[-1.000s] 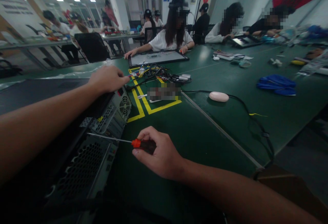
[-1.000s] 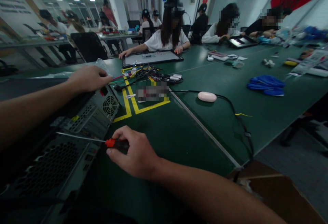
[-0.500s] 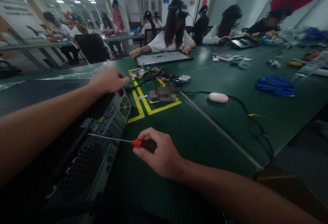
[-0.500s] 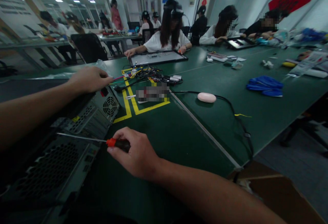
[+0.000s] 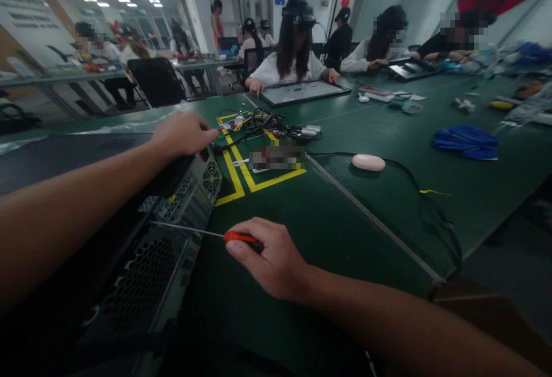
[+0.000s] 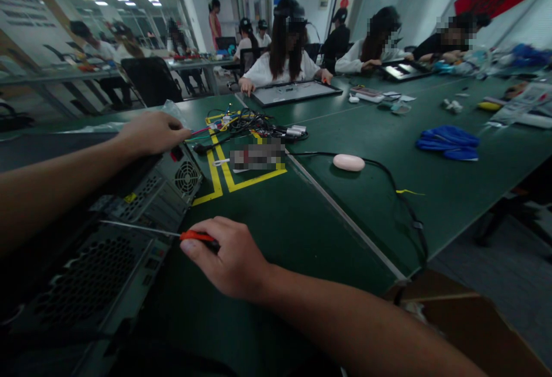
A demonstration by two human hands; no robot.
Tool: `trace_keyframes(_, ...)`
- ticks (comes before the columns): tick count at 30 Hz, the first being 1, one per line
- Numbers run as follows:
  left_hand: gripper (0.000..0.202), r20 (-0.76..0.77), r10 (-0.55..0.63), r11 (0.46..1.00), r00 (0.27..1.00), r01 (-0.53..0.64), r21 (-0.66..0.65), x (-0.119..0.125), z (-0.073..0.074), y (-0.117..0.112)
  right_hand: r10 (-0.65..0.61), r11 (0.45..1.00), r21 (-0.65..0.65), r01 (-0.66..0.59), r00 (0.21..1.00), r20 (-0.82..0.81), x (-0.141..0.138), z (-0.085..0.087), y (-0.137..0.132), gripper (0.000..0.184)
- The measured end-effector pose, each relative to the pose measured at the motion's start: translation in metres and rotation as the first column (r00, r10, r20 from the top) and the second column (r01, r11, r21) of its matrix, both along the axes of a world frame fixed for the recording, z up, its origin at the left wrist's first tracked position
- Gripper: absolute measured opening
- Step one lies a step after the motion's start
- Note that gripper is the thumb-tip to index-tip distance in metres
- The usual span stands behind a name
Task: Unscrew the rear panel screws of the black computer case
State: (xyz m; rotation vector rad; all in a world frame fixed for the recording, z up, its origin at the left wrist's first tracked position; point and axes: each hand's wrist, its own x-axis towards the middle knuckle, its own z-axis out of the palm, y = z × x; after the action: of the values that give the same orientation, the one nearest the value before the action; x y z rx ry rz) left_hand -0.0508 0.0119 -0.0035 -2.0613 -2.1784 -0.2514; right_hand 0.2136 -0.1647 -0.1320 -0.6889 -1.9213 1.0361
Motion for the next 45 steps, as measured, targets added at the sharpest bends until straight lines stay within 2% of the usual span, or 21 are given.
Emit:
trace_keyframes(2,0.067,0.008,-0.007,1.0,1.0,0.007,0.004,-0.002,-0.001,0.001,0.001,1.0,-0.02,-0.002,1.0,-0.02,-0.001,0.0,-0.001,0.025)
trace_keyframes(6,0.067,0.014,-0.023,1.0,1.0,0.022,0.016,-0.006,-0.004,0.006,-0.012,0.998,-0.059,0.011,1.0,-0.023,-0.001,0.0,-0.002,0.031)
trace_keyframes(17,0.065,0.036,-0.015,1.0,0.999,0.015,-0.003,-0.005,-0.001,0.004,-0.022,0.999,-0.031,0.02,0.998,-0.056,0.0,0.005,-0.001,0.019)
trace_keyframes(23,0.079,-0.041,-0.001,0.999,0.999,-0.001,-0.053,0.004,0.004,-0.006,-0.046,0.999,0.021,0.047,0.999,-0.026,0.002,0.003,0.0,0.015)
trace_keyframes(28,0.08,-0.054,0.001,0.996,0.999,-0.006,-0.088,0.01,0.009,-0.014,0.015,1.0,0.009,-0.015,1.0,0.023,0.001,0.003,0.0,0.023)
trace_keyframes(31,0.08,-0.077,-0.001,0.996,0.997,-0.006,-0.09,0.011,0.01,-0.013,0.028,0.998,-0.048,-0.027,0.999,0.025,0.001,0.004,-0.002,0.019)
trace_keyframes(34,0.076,-0.07,-0.01,0.996,0.997,0.003,-0.088,0.011,0.011,-0.013,0.021,0.996,-0.085,-0.018,0.999,0.026,0.0,0.004,-0.002,0.03)
trace_keyframes(38,0.076,-0.063,-0.003,0.995,0.998,-0.003,-0.095,0.012,0.01,-0.014,0.032,0.997,-0.064,-0.03,0.999,0.016,0.0,0.003,0.0,0.02)
trace_keyframes(45,0.074,-0.091,0.004,0.997,0.996,-0.01,-0.073,0.009,0.008,-0.012,0.02,0.998,-0.065,-0.019,1.0,0.022,0.0,0.003,0.001,0.021)
